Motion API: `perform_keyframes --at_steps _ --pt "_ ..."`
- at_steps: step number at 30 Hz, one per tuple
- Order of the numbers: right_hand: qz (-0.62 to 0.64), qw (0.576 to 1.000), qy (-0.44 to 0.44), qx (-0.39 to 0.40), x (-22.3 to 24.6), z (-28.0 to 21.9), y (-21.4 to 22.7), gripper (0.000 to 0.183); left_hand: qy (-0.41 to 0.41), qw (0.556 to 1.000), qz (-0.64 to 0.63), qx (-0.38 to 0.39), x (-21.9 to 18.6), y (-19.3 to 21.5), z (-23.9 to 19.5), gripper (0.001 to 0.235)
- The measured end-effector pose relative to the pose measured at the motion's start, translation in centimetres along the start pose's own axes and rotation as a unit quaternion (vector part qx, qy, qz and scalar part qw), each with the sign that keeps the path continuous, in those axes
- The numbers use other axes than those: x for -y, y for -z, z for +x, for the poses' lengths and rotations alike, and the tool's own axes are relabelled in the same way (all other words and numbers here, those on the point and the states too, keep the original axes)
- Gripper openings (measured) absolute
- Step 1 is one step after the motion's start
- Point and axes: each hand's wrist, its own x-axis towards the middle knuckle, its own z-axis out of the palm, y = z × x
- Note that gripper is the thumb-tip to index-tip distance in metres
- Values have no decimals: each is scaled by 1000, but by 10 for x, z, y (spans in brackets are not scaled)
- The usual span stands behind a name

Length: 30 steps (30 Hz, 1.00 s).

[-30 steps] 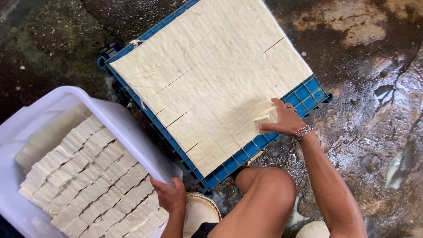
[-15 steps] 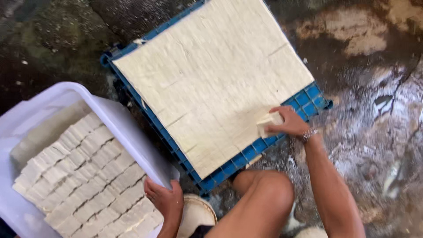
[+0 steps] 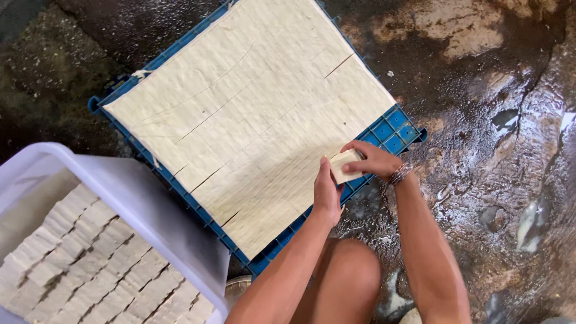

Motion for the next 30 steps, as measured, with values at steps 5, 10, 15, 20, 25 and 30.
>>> perform_keyframes --at_steps 5,10,15,20,25,30 --pt "-142 982 97 -78 21 -28 -13 70 20 999 -41 10 -5 -14 -20 67" --pt "-209 950 177 -149 109 -98 -4 75 -47 988 -113 96 -45 -50 -89 65" --pt "-368 836 352 -205 232 -212 -36 83 -137 951 -186 206 -124 -47 -202 69" --pt "-436 773 444 -120 312 -253 -167 95 -87 909 -247 326 -179 42 -293 74" --pt "-337 871 353 59 346 -235 -285 102 -99 896 -306 306 -168 178 -350 77" --pt "-398 852 292 178 358 -209 -398 90 -88 902 -333 259 -158 288 -394 84"
